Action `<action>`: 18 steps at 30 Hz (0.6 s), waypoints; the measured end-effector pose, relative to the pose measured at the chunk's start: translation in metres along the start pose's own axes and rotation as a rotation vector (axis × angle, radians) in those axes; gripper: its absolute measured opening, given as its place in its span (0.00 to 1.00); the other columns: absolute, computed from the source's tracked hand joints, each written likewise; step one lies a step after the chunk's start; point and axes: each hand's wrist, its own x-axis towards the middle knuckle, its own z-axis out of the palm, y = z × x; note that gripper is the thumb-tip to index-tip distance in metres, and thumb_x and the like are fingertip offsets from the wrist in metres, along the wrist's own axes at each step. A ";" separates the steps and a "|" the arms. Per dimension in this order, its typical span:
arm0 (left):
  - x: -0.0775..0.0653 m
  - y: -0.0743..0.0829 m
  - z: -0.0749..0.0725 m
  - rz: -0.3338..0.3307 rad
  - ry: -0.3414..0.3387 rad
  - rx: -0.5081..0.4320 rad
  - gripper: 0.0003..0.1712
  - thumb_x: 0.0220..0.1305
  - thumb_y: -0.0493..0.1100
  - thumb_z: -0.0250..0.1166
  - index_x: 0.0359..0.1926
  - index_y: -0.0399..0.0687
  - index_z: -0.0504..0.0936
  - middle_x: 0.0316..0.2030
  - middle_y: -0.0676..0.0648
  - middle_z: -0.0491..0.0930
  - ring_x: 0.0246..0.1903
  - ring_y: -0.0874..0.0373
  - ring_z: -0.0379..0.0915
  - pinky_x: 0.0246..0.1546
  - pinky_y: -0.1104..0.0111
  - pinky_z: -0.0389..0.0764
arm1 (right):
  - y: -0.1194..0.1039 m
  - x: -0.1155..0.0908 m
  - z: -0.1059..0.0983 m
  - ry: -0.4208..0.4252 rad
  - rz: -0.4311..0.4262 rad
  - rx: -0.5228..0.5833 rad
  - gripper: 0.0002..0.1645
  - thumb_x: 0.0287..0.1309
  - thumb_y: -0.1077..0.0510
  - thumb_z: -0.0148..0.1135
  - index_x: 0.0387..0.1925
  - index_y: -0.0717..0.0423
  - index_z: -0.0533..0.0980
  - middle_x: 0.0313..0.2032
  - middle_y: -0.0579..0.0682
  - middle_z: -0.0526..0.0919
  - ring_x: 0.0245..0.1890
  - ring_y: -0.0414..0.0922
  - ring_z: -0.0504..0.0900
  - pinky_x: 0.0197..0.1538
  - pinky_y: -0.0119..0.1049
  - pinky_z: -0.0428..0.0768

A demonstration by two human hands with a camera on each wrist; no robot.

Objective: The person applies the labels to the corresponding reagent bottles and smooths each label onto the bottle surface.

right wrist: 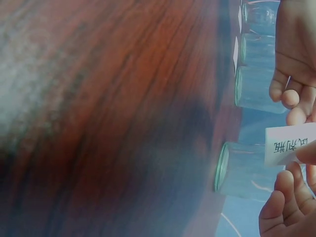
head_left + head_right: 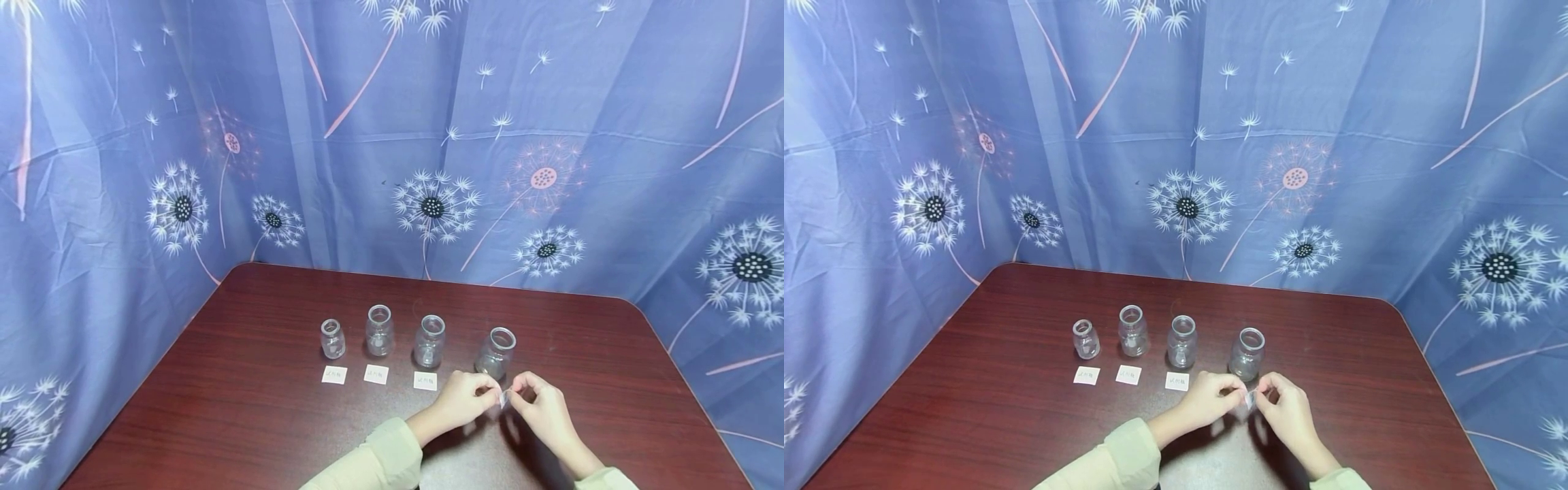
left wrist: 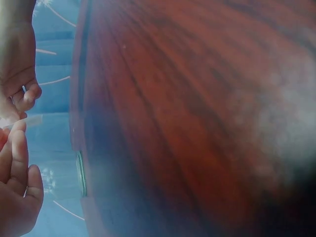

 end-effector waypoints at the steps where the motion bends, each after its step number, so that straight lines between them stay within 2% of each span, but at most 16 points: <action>1: 0.000 0.000 0.000 0.015 0.005 0.027 0.07 0.54 0.44 0.57 0.28 0.52 0.82 0.20 0.59 0.80 0.18 0.80 0.60 0.22 0.90 0.61 | 0.000 0.000 0.000 -0.006 0.006 0.002 0.14 0.32 0.70 0.63 0.18 0.51 0.70 0.17 0.39 0.72 0.13 0.28 0.62 0.17 0.26 0.64; 7: 0.000 -0.004 0.004 0.071 0.012 0.148 0.07 0.53 0.46 0.56 0.28 0.55 0.81 0.17 0.62 0.76 0.16 0.80 0.57 0.20 0.90 0.59 | -0.002 -0.001 -0.001 -0.033 0.042 0.017 0.15 0.33 0.70 0.63 0.18 0.49 0.69 0.17 0.39 0.71 0.12 0.28 0.61 0.17 0.26 0.64; 18: 0.000 -0.007 0.007 0.140 0.015 0.229 0.05 0.53 0.45 0.54 0.27 0.56 0.77 0.17 0.63 0.73 0.17 0.77 0.58 0.22 0.89 0.60 | 0.000 -0.001 -0.001 -0.047 0.037 0.031 0.15 0.34 0.70 0.63 0.18 0.49 0.69 0.16 0.38 0.70 0.13 0.28 0.61 0.18 0.26 0.64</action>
